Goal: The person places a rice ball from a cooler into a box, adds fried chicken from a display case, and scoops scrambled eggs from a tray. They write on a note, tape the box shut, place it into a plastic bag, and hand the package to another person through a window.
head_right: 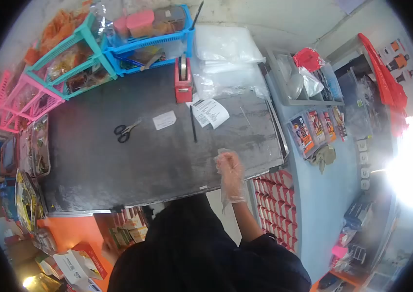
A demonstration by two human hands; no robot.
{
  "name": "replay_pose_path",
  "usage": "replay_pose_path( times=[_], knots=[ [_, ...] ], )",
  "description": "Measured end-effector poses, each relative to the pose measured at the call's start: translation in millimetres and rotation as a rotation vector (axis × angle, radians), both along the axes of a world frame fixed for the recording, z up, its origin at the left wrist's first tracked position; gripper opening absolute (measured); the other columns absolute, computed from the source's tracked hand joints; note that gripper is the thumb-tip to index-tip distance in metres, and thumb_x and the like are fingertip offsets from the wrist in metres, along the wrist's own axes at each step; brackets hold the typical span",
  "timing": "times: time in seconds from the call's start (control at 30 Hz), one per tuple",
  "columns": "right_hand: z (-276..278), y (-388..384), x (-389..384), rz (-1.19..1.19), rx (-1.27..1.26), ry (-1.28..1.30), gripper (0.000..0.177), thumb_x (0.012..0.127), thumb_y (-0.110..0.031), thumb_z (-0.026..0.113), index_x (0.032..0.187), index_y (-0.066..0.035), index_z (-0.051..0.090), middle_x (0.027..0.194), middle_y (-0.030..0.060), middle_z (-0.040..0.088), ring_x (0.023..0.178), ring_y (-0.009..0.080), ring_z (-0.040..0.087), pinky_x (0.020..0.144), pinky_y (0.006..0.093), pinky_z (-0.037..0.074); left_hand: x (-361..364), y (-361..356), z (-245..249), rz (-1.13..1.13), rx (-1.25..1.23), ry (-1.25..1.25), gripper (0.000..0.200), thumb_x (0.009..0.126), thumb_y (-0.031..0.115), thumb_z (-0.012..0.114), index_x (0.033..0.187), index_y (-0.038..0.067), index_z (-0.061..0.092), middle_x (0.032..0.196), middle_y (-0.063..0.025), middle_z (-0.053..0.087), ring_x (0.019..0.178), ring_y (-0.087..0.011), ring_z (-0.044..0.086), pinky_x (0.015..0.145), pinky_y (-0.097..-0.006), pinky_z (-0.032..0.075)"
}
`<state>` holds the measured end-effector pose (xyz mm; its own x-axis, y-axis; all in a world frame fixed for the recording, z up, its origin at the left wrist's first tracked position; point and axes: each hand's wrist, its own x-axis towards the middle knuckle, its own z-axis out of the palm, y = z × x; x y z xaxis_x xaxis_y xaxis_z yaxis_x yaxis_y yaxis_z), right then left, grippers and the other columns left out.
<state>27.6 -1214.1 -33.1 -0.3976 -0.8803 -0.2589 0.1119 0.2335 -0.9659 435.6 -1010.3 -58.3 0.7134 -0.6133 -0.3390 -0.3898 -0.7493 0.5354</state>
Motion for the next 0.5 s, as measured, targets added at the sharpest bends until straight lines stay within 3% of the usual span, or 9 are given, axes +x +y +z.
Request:
replay_pose_path(
  times=[0.17, 0.33, 0.4, 0.43, 0.5],
  knots=[
    [-9.0, -19.0, -33.3, -0.103, -0.069, -0.053, 0.010, 0.089, -0.015, 0.051, 0.088, -0.005, 0.054, 0.076, 0.0004, 0.052, 0.072, 0.0076, 0.047, 0.065, 0.0212, 0.039, -47.2, 38.1, -34.3, 0.039, 0.014, 0.191, 0.035, 0.093, 0.029, 0.045, 0.095, -0.002, 0.060, 0.081, -0.0086, 0.063, 0.075, -0.0165, 0.059, 0.063, -0.0265, 0.044],
    [-3.8, -29.7, -28.0, -0.029, -0.111, 0.089, 0.009, 0.089, -0.013, 0.051, 0.087, -0.004, 0.053, 0.075, 0.0005, 0.051, 0.072, 0.0082, 0.046, 0.067, 0.0209, 0.038, -70.8, 62.3, -76.0, 0.302, -0.149, 0.450, 0.035, 0.093, 0.030, 0.046, 0.100, -0.001, 0.059, 0.086, -0.0081, 0.063, 0.082, -0.0162, 0.058, 0.066, -0.0255, 0.044],
    [-12.0, -45.0, -11.6, 0.135, -0.117, 0.273, 0.011, 0.088, -0.013, 0.054, 0.090, -0.002, 0.055, 0.078, 0.0041, 0.057, 0.072, 0.0118, 0.053, 0.065, 0.0263, 0.043, -78.1, 65.2, -90.7, 0.481, -0.289, 0.587, 0.035, 0.093, 0.030, 0.046, 0.102, -0.001, 0.059, 0.089, -0.0079, 0.063, 0.084, -0.0161, 0.058, 0.068, -0.0251, 0.044],
    [-13.4, -59.1, 4.8, 0.183, -0.137, 0.245, 0.011, 0.088, -0.013, 0.054, 0.090, -0.002, 0.055, 0.078, 0.0041, 0.057, 0.072, 0.0118, 0.053, 0.065, 0.0263, 0.043, -82.6, 67.1, -100.7, 0.582, -0.378, 0.659, 0.035, 0.093, 0.030, 0.046, 0.103, -0.001, 0.059, 0.090, -0.0078, 0.063, 0.085, -0.0160, 0.058, 0.068, -0.0249, 0.044],
    [-9.7, -86.7, 49.0, 0.517, -0.242, 0.420, 0.011, 0.088, -0.012, 0.052, 0.093, -0.003, 0.055, 0.084, 0.0056, 0.059, 0.077, 0.0145, 0.055, 0.069, 0.0286, 0.043, -83.9, 71.5, -118.6, 0.777, -0.563, 0.801, 0.036, 0.093, 0.030, 0.046, 0.105, -0.001, 0.059, 0.092, -0.0076, 0.063, 0.088, -0.0159, 0.058, 0.070, -0.0245, 0.044]
  ],
)
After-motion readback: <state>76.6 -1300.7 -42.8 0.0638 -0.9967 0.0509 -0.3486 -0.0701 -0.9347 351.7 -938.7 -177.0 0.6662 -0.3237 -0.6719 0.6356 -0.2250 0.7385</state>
